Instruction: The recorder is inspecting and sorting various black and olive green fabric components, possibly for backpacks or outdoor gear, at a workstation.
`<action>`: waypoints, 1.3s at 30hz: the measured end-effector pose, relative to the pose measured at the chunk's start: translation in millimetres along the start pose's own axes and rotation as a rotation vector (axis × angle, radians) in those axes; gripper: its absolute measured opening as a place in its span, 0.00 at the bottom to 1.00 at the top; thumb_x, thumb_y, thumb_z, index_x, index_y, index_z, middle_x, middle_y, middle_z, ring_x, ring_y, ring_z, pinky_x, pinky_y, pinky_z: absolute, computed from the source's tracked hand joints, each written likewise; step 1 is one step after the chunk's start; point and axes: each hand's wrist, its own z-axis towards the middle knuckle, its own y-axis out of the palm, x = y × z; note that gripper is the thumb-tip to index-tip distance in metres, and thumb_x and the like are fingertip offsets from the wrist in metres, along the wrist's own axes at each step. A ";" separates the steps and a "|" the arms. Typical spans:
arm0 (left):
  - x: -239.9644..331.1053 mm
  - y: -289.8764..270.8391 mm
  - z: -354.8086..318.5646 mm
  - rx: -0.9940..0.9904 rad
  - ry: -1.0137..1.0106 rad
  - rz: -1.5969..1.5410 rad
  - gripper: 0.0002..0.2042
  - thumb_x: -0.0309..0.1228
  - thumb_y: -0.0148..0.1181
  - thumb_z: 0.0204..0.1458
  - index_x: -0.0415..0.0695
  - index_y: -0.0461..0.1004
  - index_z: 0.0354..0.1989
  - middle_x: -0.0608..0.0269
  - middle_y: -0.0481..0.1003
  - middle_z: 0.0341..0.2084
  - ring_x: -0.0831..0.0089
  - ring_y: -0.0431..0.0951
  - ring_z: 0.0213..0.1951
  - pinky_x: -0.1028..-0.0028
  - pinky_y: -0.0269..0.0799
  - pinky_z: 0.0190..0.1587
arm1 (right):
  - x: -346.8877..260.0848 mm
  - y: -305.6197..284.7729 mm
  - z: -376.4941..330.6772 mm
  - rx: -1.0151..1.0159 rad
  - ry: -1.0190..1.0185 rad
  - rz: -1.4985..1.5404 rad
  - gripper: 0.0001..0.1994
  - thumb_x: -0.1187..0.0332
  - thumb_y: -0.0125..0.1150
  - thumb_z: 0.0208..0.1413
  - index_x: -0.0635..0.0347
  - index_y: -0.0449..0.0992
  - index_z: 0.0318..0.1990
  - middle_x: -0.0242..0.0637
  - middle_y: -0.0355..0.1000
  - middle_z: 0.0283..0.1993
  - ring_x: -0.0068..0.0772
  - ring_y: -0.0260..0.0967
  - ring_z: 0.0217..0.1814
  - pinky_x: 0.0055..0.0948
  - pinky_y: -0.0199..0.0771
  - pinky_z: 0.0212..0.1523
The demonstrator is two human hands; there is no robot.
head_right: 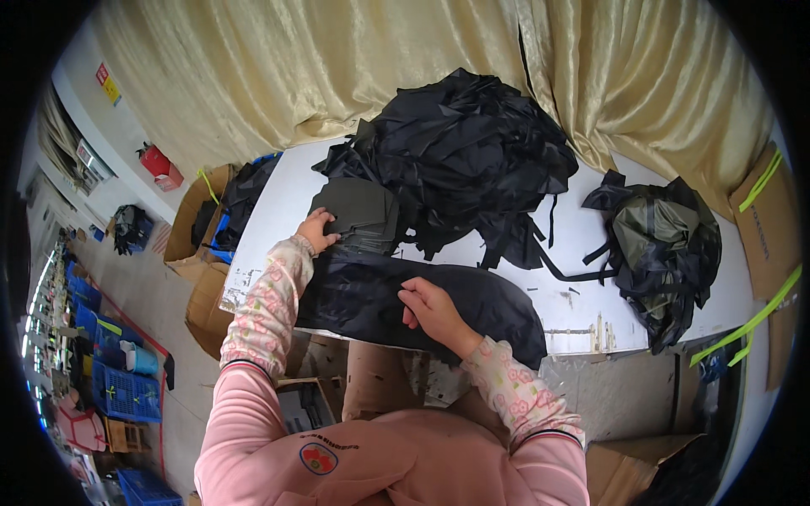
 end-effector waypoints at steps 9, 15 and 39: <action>117.3 -36.4 -129.6 0.126 0.131 -1.626 0.21 0.15 0.48 0.49 0.41 0.65 0.53 0.63 0.75 0.47 0.84 0.70 0.31 0.85 0.64 0.31 | -23.7 15.9 21.9 0.331 -0.529 -0.363 0.05 0.73 0.57 0.56 0.65 0.71 0.33 0.32 0.71 0.25 0.20 0.66 0.25 0.21 0.64 0.28; 134.9 -3.3 -160.2 0.068 0.251 -1.817 0.20 0.14 0.49 0.52 0.41 0.64 0.54 0.65 0.69 0.47 0.75 0.69 0.49 0.76 0.63 0.54 | -40.4 32.3 20.6 0.418 -0.617 -0.548 0.04 0.73 0.61 0.49 0.60 0.72 0.28 0.36 0.69 0.21 0.37 0.67 0.23 0.31 0.64 0.32; 134.6 -78.7 -166.8 0.581 0.799 -0.199 0.31 0.12 0.46 0.35 0.42 0.70 0.55 0.51 0.72 0.52 0.55 0.67 0.59 0.56 0.54 0.64 | -102.1 -51.5 -38.5 -0.317 -0.143 0.306 0.24 0.74 0.61 0.53 0.61 0.63 0.58 0.34 0.69 0.52 0.25 0.67 0.52 0.26 0.70 0.52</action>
